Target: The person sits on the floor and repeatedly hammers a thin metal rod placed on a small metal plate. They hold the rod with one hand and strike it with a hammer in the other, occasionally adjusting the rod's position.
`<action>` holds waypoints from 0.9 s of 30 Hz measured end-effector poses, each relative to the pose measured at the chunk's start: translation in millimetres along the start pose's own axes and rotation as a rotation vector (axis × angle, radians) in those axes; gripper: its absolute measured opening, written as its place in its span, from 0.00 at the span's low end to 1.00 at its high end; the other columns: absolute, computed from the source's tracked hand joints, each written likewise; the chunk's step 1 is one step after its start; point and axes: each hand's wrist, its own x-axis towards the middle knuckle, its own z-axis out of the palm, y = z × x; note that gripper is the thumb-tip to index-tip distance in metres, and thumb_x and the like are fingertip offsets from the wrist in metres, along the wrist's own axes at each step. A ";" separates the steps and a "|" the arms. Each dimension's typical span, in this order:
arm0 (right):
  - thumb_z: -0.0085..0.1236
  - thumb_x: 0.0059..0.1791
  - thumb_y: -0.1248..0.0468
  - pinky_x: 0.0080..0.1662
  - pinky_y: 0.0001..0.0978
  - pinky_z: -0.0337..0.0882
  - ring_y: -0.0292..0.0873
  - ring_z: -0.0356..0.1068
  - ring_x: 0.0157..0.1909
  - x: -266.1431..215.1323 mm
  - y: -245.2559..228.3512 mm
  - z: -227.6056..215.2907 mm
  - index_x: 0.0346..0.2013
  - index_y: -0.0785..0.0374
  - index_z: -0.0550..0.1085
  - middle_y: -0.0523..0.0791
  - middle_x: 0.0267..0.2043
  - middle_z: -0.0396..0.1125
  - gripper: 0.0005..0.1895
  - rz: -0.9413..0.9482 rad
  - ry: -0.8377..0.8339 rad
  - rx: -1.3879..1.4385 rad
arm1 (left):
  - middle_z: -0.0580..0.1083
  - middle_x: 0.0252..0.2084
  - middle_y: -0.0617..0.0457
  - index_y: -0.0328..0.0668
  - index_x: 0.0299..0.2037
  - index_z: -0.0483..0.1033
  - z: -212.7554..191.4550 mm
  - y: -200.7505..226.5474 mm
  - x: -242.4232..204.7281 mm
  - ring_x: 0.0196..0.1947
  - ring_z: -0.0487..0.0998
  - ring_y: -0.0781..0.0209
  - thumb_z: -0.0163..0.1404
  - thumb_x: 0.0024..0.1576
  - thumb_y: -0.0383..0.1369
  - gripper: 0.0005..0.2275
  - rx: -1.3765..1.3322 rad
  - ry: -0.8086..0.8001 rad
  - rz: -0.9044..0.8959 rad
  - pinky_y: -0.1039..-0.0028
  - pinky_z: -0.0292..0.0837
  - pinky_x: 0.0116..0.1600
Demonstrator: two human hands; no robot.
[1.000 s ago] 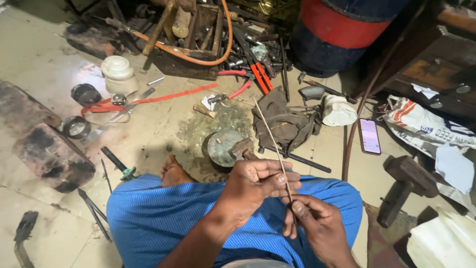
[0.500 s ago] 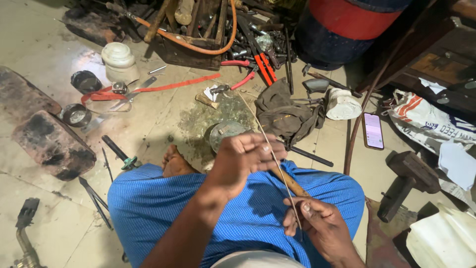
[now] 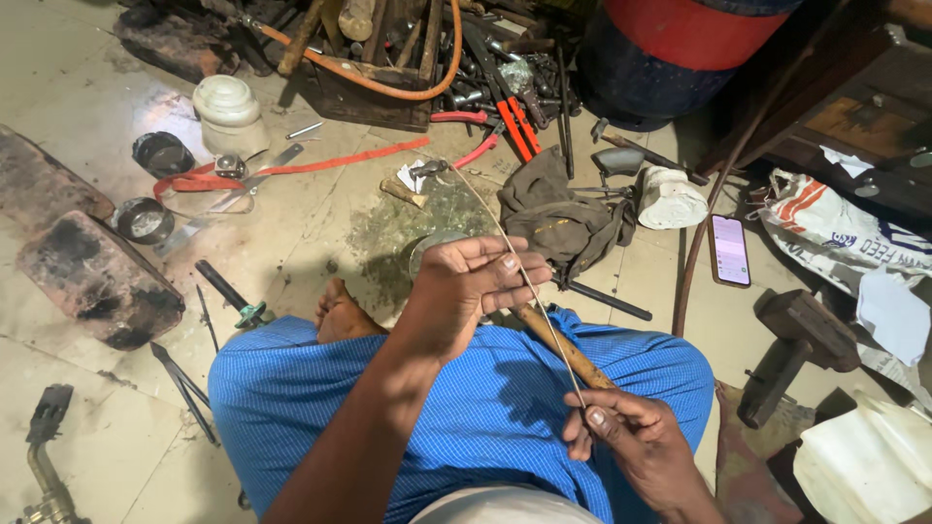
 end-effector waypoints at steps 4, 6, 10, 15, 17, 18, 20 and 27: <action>0.52 0.52 0.69 0.34 0.34 0.76 0.45 0.77 0.30 0.3 0.8 -2.8 0.49 0.78 0.78 0.56 0.34 0.77 0.15 -0.016 0.002 -0.039 | 0.78 0.50 0.31 0.16 0.57 0.69 -4.4 0.2 3.5 0.49 0.83 0.43 0.50 0.59 0.24 0.18 -0.023 0.026 -0.008 0.61 0.81 0.55; 0.52 0.52 0.69 0.34 0.34 0.77 0.45 0.77 0.30 0.2 1.2 -4.3 0.49 0.78 0.78 0.56 0.33 0.77 0.16 -0.010 0.013 -0.038 | 0.78 0.50 0.30 0.15 0.56 0.69 -7.6 1.6 5.7 0.50 0.83 0.42 0.50 0.58 0.23 0.17 -0.050 0.035 -0.007 0.61 0.81 0.55; 0.53 0.52 0.69 0.34 0.35 0.77 0.45 0.77 0.30 0.0 2.2 -7.1 0.49 0.78 0.78 0.56 0.33 0.78 0.16 0.001 0.030 -0.047 | 0.78 0.50 0.31 0.16 0.57 0.69 -17.4 4.2 5.8 0.49 0.83 0.43 0.49 0.58 0.23 0.17 -0.027 0.081 -0.001 0.61 0.82 0.55; 0.53 0.52 0.69 0.34 0.35 0.77 0.45 0.77 0.30 0.7 3.8 -10.0 0.49 0.78 0.78 0.56 0.34 0.78 0.16 -0.034 0.001 -0.042 | 0.78 0.50 0.30 0.17 0.57 0.70 -29.2 1.2 9.5 0.49 0.83 0.44 0.49 0.59 0.22 0.17 -0.056 0.091 -0.008 0.62 0.81 0.54; 0.53 0.52 0.69 0.34 0.35 0.77 0.45 0.77 0.30 0.8 4.2 -10.4 0.49 0.78 0.78 0.57 0.34 0.78 0.16 -0.043 -0.004 -0.031 | 0.78 0.49 0.31 0.17 0.56 0.70 -32.8 -0.9 11.2 0.48 0.83 0.44 0.49 0.59 0.22 0.17 -0.079 0.089 0.000 0.62 0.81 0.54; 0.53 0.52 0.69 0.34 0.35 0.77 0.45 0.77 0.30 0.2 4.3 -10.3 0.49 0.78 0.78 0.57 0.34 0.78 0.15 -0.041 -0.001 -0.028 | 0.78 0.49 0.32 0.17 0.56 0.70 -34.6 -1.9 11.5 0.48 0.83 0.44 0.49 0.58 0.22 0.17 -0.091 0.089 0.003 0.62 0.81 0.54; 0.53 0.52 0.70 0.34 0.35 0.77 0.45 0.77 0.30 0.6 3.1 -8.7 0.49 0.77 0.78 0.57 0.34 0.78 0.15 -0.038 0.004 -0.023 | 0.78 0.49 0.32 0.17 0.56 0.70 -38.6 -1.5 11.4 0.48 0.83 0.45 0.49 0.59 0.23 0.17 -0.093 0.097 0.014 0.61 0.81 0.54; 0.55 0.50 0.70 0.36 0.32 0.79 0.41 0.80 0.33 24.9 -29.4 4.0 0.48 0.71 0.80 0.51 0.37 0.80 0.13 -0.128 0.088 -0.453 | 0.78 0.47 0.37 0.37 0.64 0.62 -59.4 12.9 -1.5 0.45 0.83 0.46 0.52 0.56 0.26 0.24 -0.026 -0.052 -0.001 0.61 0.83 0.48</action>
